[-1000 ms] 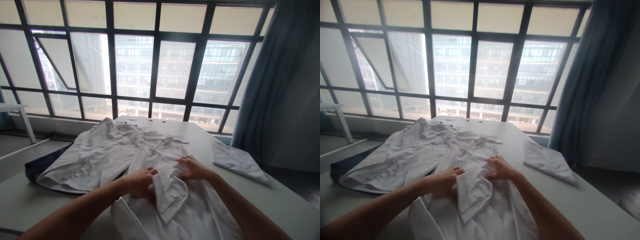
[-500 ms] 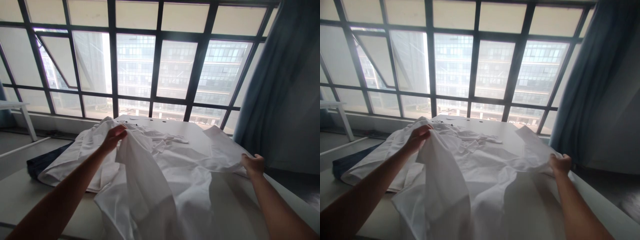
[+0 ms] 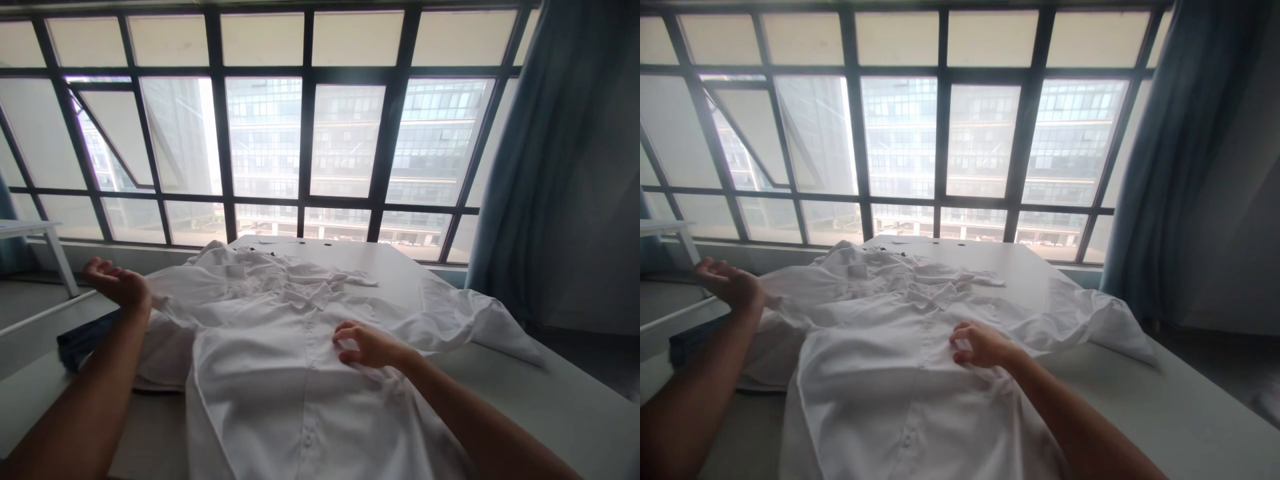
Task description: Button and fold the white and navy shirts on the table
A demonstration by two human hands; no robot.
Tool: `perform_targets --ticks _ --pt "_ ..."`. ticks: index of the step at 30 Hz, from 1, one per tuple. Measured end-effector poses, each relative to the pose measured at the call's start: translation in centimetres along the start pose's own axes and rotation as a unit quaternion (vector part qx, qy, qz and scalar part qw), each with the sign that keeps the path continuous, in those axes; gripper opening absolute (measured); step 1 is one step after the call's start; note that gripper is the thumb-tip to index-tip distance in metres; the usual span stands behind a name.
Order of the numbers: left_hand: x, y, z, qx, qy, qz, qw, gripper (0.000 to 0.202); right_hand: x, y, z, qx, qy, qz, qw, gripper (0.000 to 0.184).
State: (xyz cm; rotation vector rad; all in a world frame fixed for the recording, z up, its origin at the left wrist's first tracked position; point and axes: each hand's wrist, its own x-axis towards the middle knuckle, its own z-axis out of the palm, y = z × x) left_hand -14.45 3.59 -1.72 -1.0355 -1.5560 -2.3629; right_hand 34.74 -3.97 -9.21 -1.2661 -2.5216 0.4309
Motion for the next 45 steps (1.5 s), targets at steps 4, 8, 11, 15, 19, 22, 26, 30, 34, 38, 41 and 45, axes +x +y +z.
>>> perform_targets --ticks 4,8,11,15,19,22,26,30,34,38,41,45 --pt "-3.2 1.4 2.5 0.033 -0.146 0.160 0.976 0.026 0.4 1.5 0.9 0.022 0.014 0.007 1.000 0.054" --pt "-12.3 4.0 4.8 0.029 -0.527 0.306 0.792 0.014 1.0 3.0 0.5 0.021 -0.006 0.025 0.999 0.060" --pt "-19.1 4.9 4.7 0.042 -0.678 0.366 0.636 0.027 0.9 4.6 -0.6 -0.004 -0.040 0.074 0.996 0.067" --pt "-24.1 4.9 3.4 0.052 -0.751 0.397 0.525 0.047 -0.3 6.9 -2.8 -0.044 -0.058 0.148 0.986 0.074" --pt "-26.3 6.0 1.9 0.053 -0.753 0.422 0.502 0.052 -1.4 5.6 -3.5 -0.065 -0.043 0.156 0.985 0.051" --pt "-27.3 7.4 1.1 0.051 -0.742 0.439 0.504 0.053 -0.6 2.3 -1.8 -0.070 0.016 0.162 0.984 0.035" --pt "-27.5 8.2 1.2 0.044 -0.729 0.447 0.516 0.050 1.4 -1.3 1.1 -0.135 0.048 0.191 0.971 0.038" --pt "-26.6 8.6 2.2 0.050 -0.735 0.437 0.517 0.041 2.2 -1.9 1.9 -0.165 0.060 0.230 0.957 0.030" --pt "-26.0 10.2 3.8 0.101 -0.756 0.405 0.503 0.034 2.1 -1.1 1.7 -0.130 0.069 0.221 0.964 0.023" --pt "-26.4 10.9 5.5 0.171 -0.744 0.293 0.575 0.036 2.2 -0.5 2.2 0.035 0.129 0.165 0.977 0.019" --pt "-27.2 9.7 5.9 0.163 -0.716 0.229 0.639 0.033 2.2 -0.4 2.8 0.198 0.142 0.111 0.964 0.021" --pt "-28.3 8.0 5.5 0.095 -0.698 0.224 0.673 0.018 2.1 -0.5 3.3 0.251 0.142 0.084 0.954 0.017"
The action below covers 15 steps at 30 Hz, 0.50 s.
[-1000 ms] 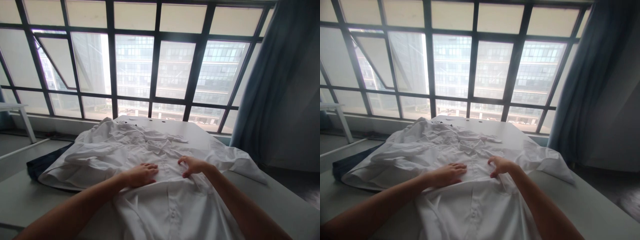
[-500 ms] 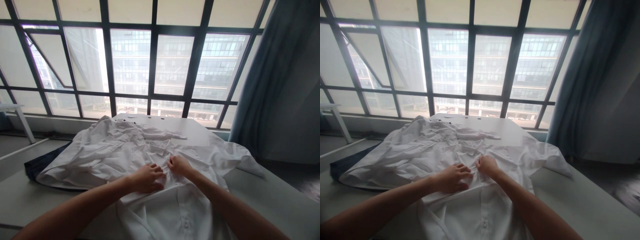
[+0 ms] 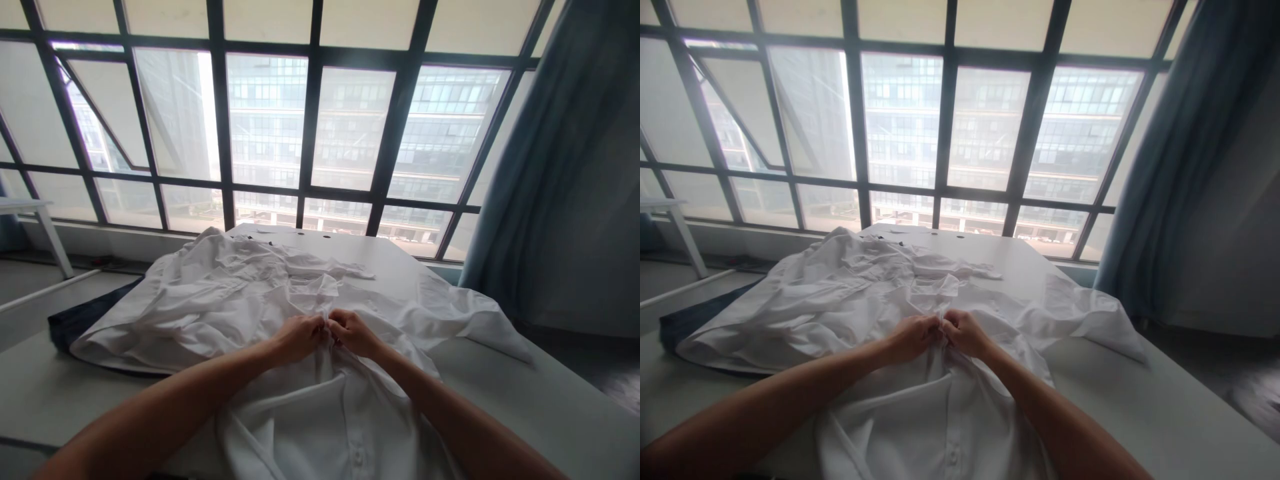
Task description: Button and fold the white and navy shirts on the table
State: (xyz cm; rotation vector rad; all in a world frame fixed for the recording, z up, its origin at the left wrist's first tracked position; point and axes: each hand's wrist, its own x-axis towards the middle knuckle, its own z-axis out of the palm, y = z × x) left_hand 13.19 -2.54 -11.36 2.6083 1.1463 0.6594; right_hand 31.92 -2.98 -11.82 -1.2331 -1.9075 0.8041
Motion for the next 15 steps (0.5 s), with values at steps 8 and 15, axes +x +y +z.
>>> perform_targets --ticks 8,15 --pt "0.1 -0.3 0.8 -0.049 0.012 -0.029 0.998 0.030 0.0 -0.1 -0.3 0.026 -0.033 0.048 0.998 0.015" --pt "0.4 -0.8 1.4 -0.070 0.029 -0.030 0.997 0.022 -0.3 -1.0 -0.4 -0.021 -0.037 0.028 0.999 0.010"
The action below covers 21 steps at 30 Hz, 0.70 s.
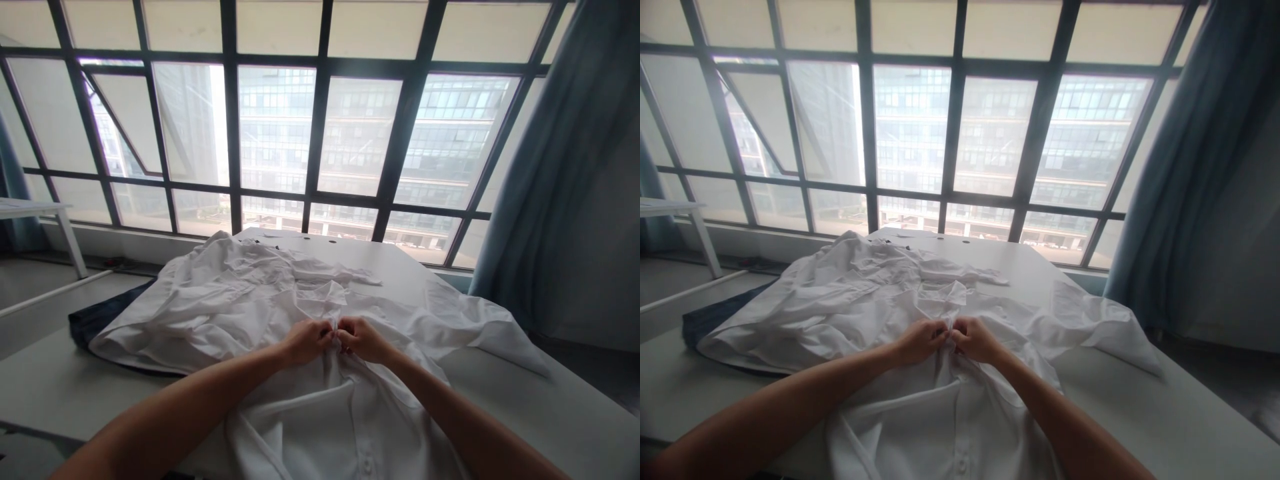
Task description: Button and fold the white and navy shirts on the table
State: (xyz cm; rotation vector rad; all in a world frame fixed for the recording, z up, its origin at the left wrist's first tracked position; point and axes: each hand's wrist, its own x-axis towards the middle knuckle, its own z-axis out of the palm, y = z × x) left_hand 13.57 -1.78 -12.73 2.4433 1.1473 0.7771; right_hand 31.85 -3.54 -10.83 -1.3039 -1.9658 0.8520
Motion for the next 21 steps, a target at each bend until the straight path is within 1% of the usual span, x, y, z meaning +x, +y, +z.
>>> perform_targets --ticks 3,7,10,13,16,17,18,19,21 --pt "0.1 0.0 0.0 -0.016 0.009 0.008 1.000 0.020 -0.1 -0.4 -0.4 -0.009 -0.003 -0.003 1.000 0.009" --pt "-0.1 0.1 0.0 -0.048 0.020 0.036 0.998 0.018 0.0 0.0 -0.8 -0.011 -0.040 0.017 0.999 0.010" --pt "-0.1 0.2 0.1 -0.072 0.026 0.057 0.995 0.017 0.1 0.5 -0.8 -0.074 -0.030 -0.004 0.997 0.012" --pt "0.2 -0.3 -0.1 -0.092 0.039 0.052 0.994 0.017 0.2 0.6 -1.3 -0.179 0.011 -0.006 0.984 0.015" --pt "0.7 -1.0 -0.8 -0.098 0.066 0.025 0.993 0.019 -0.1 0.2 -2.8 -0.304 0.084 0.043 0.948 0.018" --pt "0.9 -1.3 -1.2 -0.100 0.073 0.015 0.992 0.019 -0.2 0.0 -3.4 -0.337 0.093 0.063 0.935 0.018" --pt "0.9 -1.5 -1.4 -0.101 0.075 0.007 0.992 0.019 -0.4 -0.1 -4.0 -0.360 0.084 0.086 0.925 0.018" --pt "0.9 -1.6 -1.7 -0.101 0.072 0.001 0.992 0.019 -0.7 -0.2 -4.6 -0.372 0.059 0.113 0.920 0.018" --pt "0.6 -1.4 -1.7 -0.095 0.046 0.002 0.994 0.019 -1.1 -0.5 -5.4 -0.381 -0.003 0.167 0.909 0.017"
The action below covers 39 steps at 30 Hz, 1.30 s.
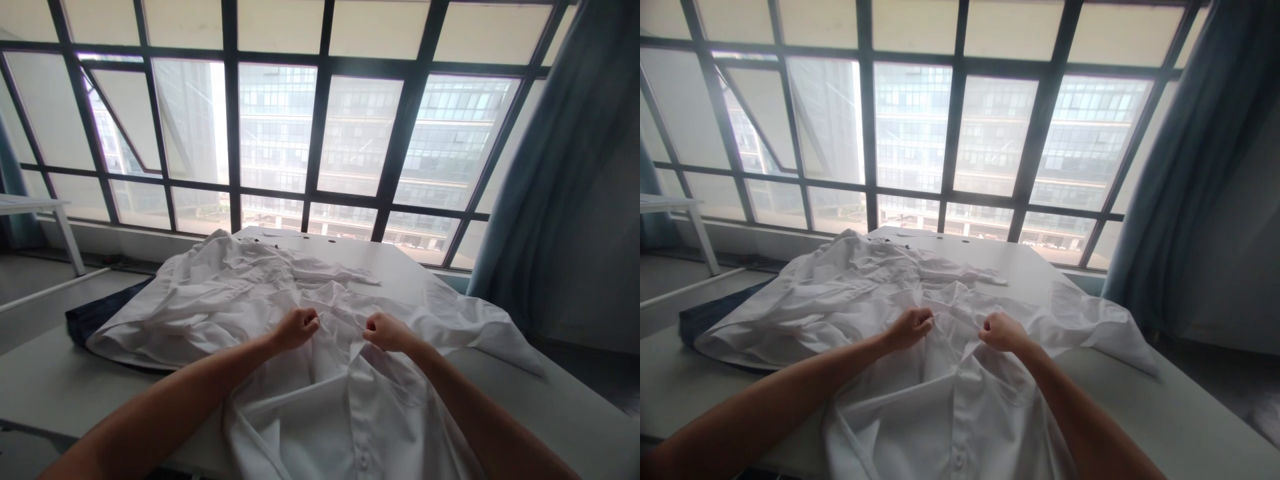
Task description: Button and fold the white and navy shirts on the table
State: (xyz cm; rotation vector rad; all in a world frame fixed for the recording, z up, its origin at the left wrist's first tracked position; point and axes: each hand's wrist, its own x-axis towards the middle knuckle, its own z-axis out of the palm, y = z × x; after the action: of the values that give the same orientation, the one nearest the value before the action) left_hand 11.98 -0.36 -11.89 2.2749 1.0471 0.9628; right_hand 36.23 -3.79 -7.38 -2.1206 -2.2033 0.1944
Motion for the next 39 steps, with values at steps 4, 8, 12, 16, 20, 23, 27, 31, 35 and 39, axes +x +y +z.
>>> perform_targets --ticks 4,8,12,16,20,23,27,31,35,39 --pt "-0.9 1.0 1.0 0.028 -0.057 0.034 0.997 0.017 -0.7 -0.2 -0.6 0.008 0.053 0.000 0.999 0.010" --pt "-0.6 1.2 1.0 0.054 -0.025 0.018 0.998 0.018 -1.5 -1.6 -0.6 0.093 0.003 -0.020 0.995 0.041" --pt "0.5 0.3 -0.2 0.074 0.043 -0.046 0.995 0.024 -2.4 -3.3 0.3 0.169 -0.168 -0.062 0.969 0.054" --pt "0.7 -0.2 -0.8 0.080 0.071 -0.049 0.993 0.028 -2.9 -4.4 0.8 0.203 -0.174 -0.075 0.961 0.043" --pt "0.5 0.4 -0.7 0.084 0.073 -0.051 0.993 0.028 -3.2 -4.3 0.3 0.243 -0.208 -0.070 0.945 0.035" --pt "0.3 1.0 -0.5 0.085 0.067 -0.051 0.993 0.028 -3.3 -4.1 0.3 0.243 -0.237 -0.092 0.936 0.044" --pt "0.1 1.4 -0.3 0.096 0.062 -0.052 0.992 0.029 -3.4 -4.4 1.1 0.194 -0.234 -0.108 0.947 0.050" --pt "0.3 1.3 -0.6 0.121 0.069 -0.063 0.988 0.030 -3.3 -4.6 1.2 0.247 -0.261 -0.062 0.931 0.036" --pt "0.9 0.7 -1.3 0.140 0.086 -0.081 0.983 0.029 -2.8 -4.1 0.7 0.369 -0.252 -0.066 0.892 0.026" --pt "1.1 0.5 -2.1 0.148 0.099 -0.092 0.980 0.029 -2.3 -4.0 1.2 0.431 -0.196 -0.091 0.876 0.029"
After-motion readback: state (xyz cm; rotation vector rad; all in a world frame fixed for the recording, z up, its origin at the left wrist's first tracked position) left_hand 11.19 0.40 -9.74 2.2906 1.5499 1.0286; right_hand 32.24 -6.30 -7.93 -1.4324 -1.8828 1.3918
